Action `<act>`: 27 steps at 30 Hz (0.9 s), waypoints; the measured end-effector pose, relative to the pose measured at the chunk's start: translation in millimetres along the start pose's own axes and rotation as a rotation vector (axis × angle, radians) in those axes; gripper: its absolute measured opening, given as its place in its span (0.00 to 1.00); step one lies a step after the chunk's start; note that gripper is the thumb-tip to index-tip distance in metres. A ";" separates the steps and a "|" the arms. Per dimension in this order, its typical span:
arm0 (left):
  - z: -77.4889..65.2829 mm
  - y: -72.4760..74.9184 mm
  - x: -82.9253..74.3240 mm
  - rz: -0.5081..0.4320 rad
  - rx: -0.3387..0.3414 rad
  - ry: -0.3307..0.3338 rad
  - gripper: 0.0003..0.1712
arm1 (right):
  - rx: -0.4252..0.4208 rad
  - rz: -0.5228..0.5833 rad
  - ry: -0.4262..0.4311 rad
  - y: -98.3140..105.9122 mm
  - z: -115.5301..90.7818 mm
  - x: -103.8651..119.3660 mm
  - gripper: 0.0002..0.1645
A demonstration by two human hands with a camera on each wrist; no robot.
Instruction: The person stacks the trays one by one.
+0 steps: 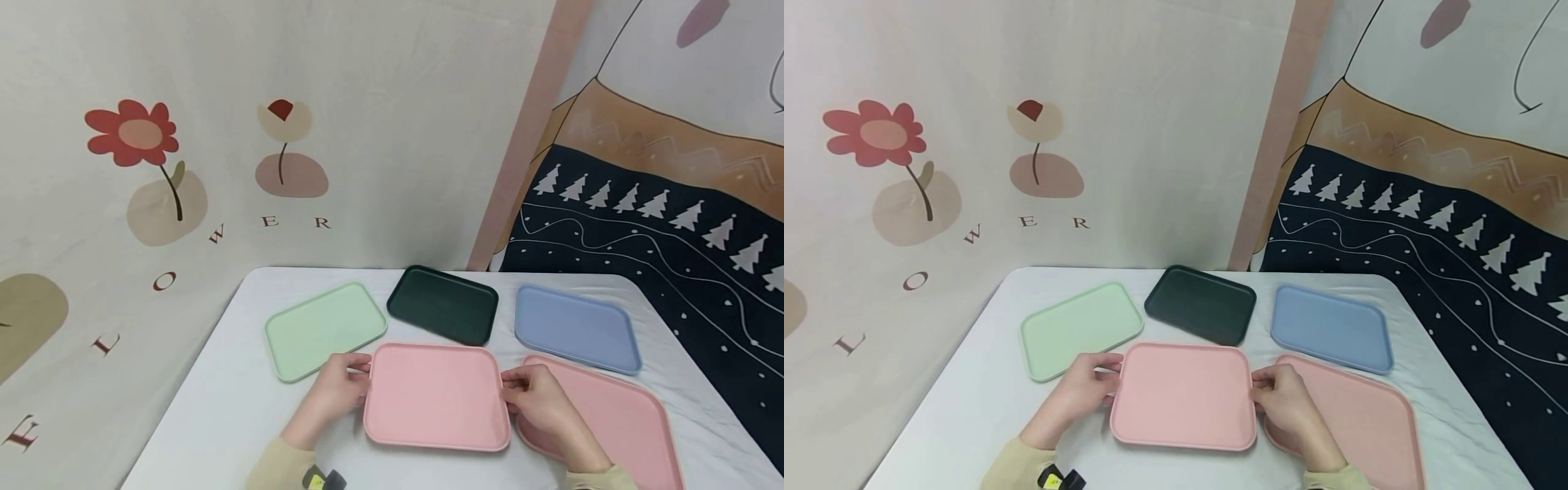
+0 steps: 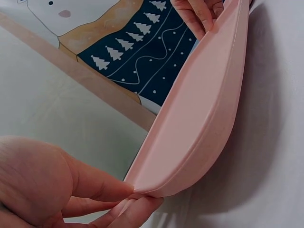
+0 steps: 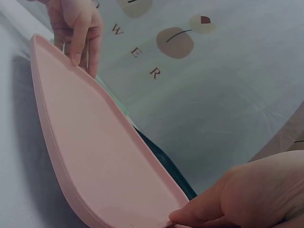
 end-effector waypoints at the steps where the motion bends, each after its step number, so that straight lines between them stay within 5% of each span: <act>1: 0.5 -0.4 0.2 0.006 0.000 0.002 0.29 | -0.006 -0.009 0.004 -0.3 -0.5 0.3 0.12; 18: 12.5 -7.7 12.9 0.045 0.003 0.011 0.27 | -0.092 -0.361 0.092 -8.2 1.2 4.7 0.10; 27: 13.6 -9.5 13.3 0.032 0.014 0.066 0.27 | -0.083 -0.400 0.077 -12.6 1.0 8.5 0.12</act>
Point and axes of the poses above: each hand's wrist, its own z-axis towards the middle knuckle, its own y-axis out of the back of the hand, x = y × z, the point moved 1 cm from there along z, towards the middle knuckle, and after that the axes turned 5 degrees about x, right-handed, at the moved point
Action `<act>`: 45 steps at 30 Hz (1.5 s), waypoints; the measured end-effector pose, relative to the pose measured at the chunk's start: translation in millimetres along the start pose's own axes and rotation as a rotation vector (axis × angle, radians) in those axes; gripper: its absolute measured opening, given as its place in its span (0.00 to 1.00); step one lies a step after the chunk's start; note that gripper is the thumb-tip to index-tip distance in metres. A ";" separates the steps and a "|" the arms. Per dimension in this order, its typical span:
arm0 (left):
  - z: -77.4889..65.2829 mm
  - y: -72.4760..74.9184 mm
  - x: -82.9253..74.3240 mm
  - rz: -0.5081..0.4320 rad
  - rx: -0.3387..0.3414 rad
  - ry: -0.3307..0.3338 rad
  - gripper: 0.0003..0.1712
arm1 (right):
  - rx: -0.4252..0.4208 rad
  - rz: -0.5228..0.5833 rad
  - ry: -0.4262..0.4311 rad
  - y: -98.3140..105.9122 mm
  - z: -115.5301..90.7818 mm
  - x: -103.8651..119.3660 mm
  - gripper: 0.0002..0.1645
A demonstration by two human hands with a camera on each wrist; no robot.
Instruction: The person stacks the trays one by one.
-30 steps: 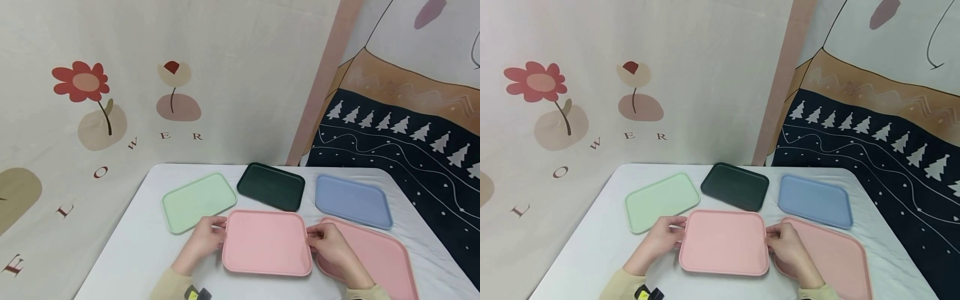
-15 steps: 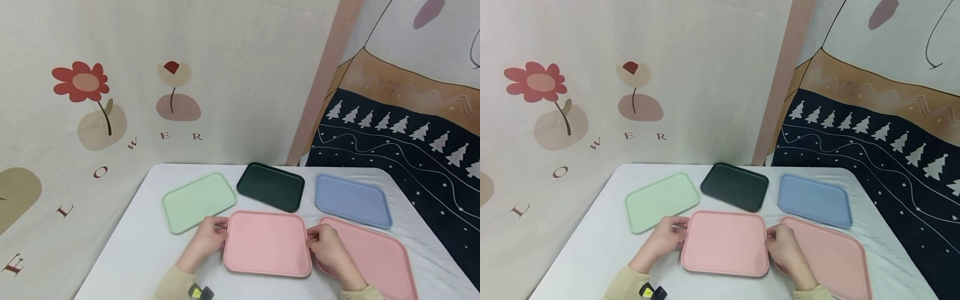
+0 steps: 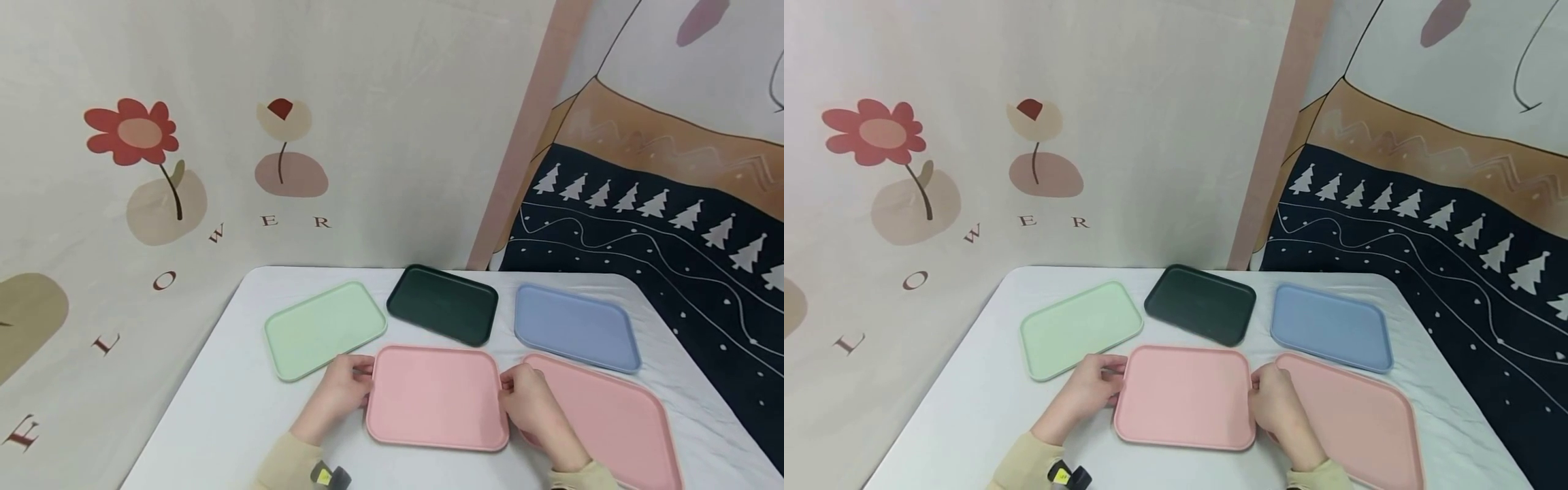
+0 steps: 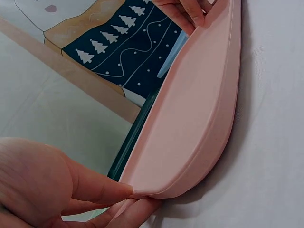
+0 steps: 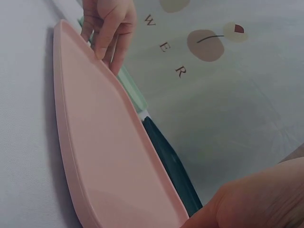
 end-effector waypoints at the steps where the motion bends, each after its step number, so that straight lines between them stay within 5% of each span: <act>1: 0.1 0.1 -0.3 0.002 0.001 0.000 0.27 | 0.000 0.000 -0.002 -0.1 -0.1 0.3 0.12; 10: -3.3 3.2 -2.6 -0.002 0.011 0.002 0.27 | 0.007 0.015 -0.020 5.4 -3.3 -1.7 0.03; 13: -6.6 7.2 -6.0 -0.027 0.004 -0.003 0.27 | 0.007 0.055 -0.023 12.8 -8.9 -4.2 0.13; 18: -8.5 9.9 -16.3 -0.033 0.001 -0.042 0.26 | 0.022 0.179 -0.056 30.1 -21.6 -15.8 0.18; 25: -3.7 3.8 -31.0 -0.041 0.088 -0.089 0.24 | 0.057 0.283 -0.186 59.1 -37.0 -41.3 0.25; 31: 11.6 -9.3 -42.9 -0.115 0.163 -0.104 0.24 | -0.001 0.165 -0.166 86.0 -49.6 -67.7 0.27; 35: 23.5 -22.8 -50.4 -0.156 0.192 -0.105 0.23 | -0.020 0.193 -0.178 102.0 -55.2 -82.5 0.27; 45: 50.7 -72.8 -82.5 -0.138 0.273 -0.134 0.22 | -0.051 0.272 -0.387 137.0 -71.8 -133.2 0.32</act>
Point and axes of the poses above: each hand's wrist, its own z-axis towards the middle knuckle, its own y-axis out of the back of the hand, x = y × z, the point moved 1 cm from there along z, towards the middle knuckle, and after that the axes turned 5 degrees about x, right-handed, at the moved point
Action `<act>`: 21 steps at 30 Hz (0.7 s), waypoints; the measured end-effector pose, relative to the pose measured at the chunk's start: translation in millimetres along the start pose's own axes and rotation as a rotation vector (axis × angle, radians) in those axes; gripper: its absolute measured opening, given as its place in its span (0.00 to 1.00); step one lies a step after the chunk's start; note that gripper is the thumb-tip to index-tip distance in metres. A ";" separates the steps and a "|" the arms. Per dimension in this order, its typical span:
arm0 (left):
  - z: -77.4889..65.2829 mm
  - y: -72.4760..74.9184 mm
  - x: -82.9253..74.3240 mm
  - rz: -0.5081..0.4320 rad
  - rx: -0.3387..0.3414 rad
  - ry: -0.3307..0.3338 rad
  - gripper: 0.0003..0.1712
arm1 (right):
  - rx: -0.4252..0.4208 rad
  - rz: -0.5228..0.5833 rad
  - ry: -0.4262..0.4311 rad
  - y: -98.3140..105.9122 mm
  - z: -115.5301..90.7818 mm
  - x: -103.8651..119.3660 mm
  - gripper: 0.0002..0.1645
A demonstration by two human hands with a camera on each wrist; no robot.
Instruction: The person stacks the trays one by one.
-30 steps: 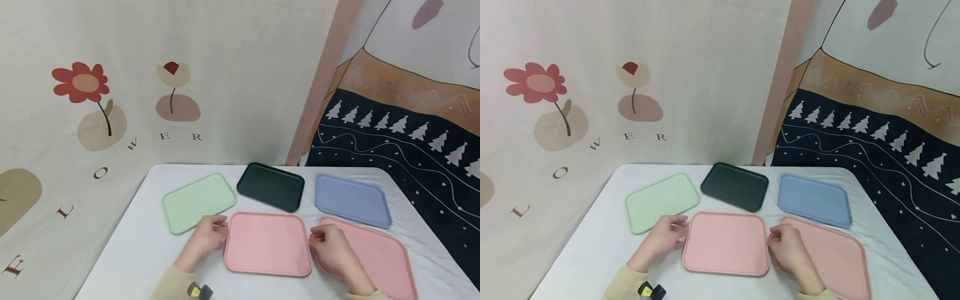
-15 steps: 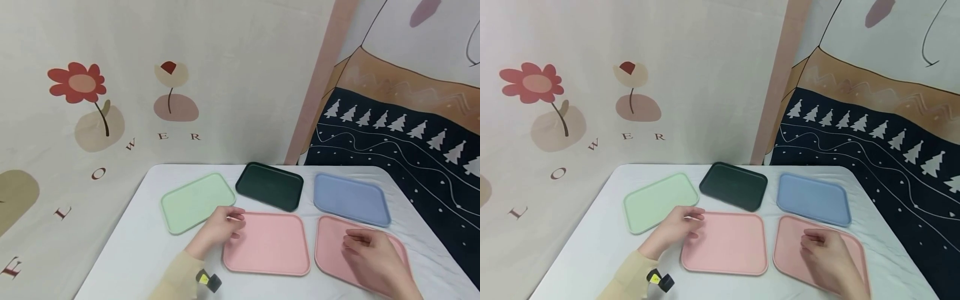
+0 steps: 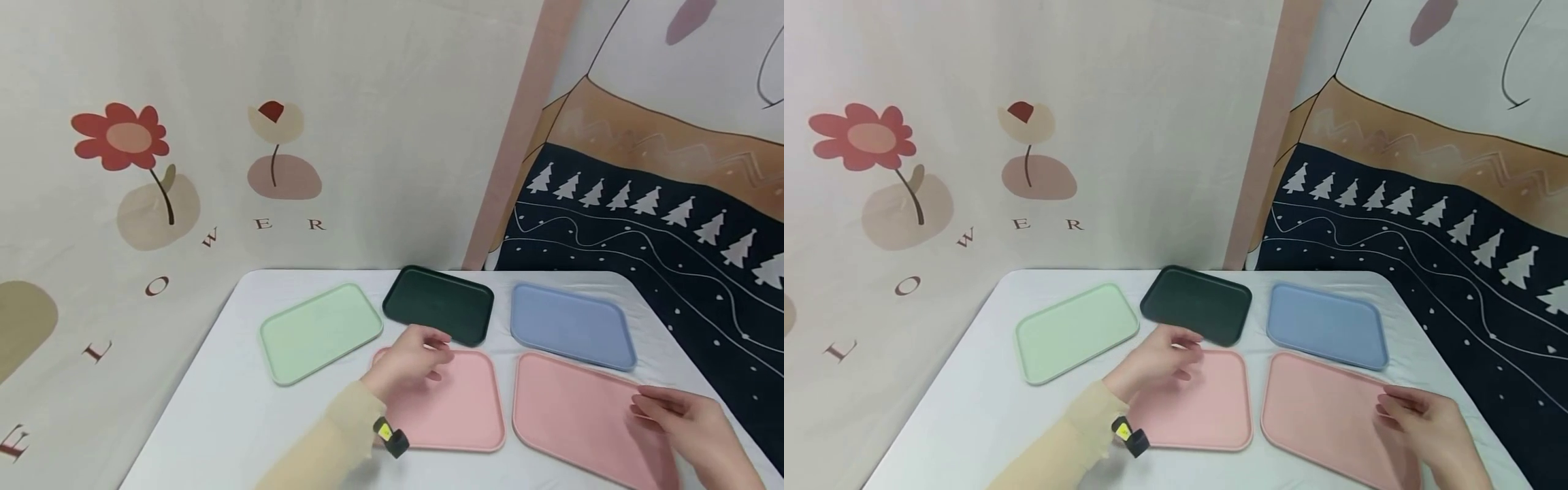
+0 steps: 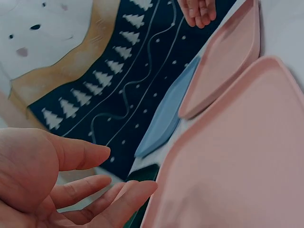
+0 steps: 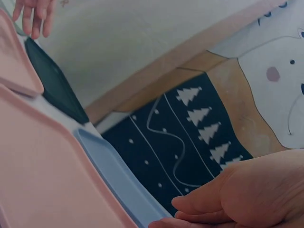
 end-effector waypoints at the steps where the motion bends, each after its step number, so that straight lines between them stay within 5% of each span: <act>1: 3.9 -5.5 -2.6 -0.001 0.009 0.001 0.22 | -0.016 0.006 -0.034 3.6 0.5 -4.6 0.32; 5: 19.4 -27.6 -10.5 -0.003 0.042 -0.001 0.21 | -0.082 0.029 -0.144 14.1 2.1 -21.5 0.33; 12: 44.0 -62.8 -20.5 0.032 0.053 0.032 0.20 | -0.144 0.054 -0.211 24.6 13.1 -54.8 0.31; 21: 57.6 -100.6 -29.8 0.279 0.001 0.056 0.20 | -0.121 0.009 -0.246 28.7 37.7 -106.6 0.31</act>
Point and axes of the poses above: each hand's wrist, its own z-axis towards the middle knuckle, its own y-axis out of the back of the hand, x = y × z, the point moved 1 cm from there along z, towards the middle knuckle, and after that the axes turned 5 degrees about x, right-handed, at the moved point
